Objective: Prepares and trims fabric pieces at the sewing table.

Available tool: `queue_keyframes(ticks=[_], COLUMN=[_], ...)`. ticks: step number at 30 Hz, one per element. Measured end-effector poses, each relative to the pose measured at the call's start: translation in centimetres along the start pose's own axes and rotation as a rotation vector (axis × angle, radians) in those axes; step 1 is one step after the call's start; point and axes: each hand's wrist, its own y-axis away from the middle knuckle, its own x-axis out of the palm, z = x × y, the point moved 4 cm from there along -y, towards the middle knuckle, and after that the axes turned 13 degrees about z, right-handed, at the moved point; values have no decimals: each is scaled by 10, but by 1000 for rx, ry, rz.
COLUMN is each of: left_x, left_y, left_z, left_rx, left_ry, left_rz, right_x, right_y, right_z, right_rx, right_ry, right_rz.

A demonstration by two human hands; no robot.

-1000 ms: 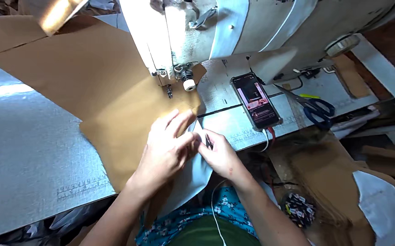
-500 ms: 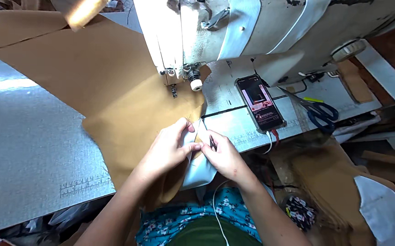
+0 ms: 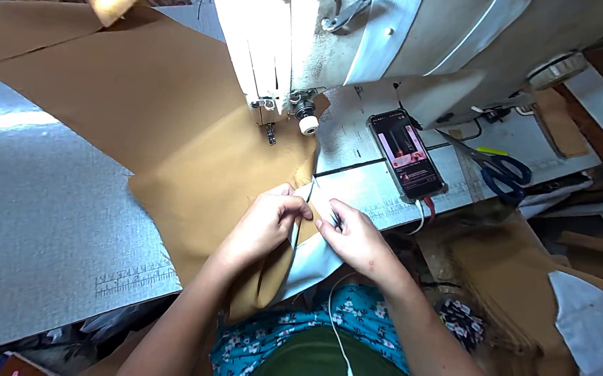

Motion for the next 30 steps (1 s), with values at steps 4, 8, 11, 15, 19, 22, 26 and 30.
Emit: queue_keyframes(ticks=[4,8,11,15,19,22,26,30], left_x=[2,5,3,-2,-7,-7,-7,-6], left_y=[-1,-2,-2,1,5,6,7,7], left_z=[-3,-7,-7,-2,4,8,10,9], left_rx=[-76,-144,-179,-249,-258,-239,-236,-240], left_ry=[21,9,38,151,293,360,403,411], left_rz=[13,-10,-30,-34,-67,-94,-107,-107], right_x=[-7,-22,-11,33,51,56,59,59], right_y=[24,52,52,34,17,11,8,9], right_z=[-4,-11,-9,6,16,21,22,23], right_rx=[8,-114,-340,-348,-67,-46,11,39], right_ry=[173,100,-456,-1224,-1578,-1686,-1687,-1590], right_rz=[-195,-449,-252,315,353,359,297,240])
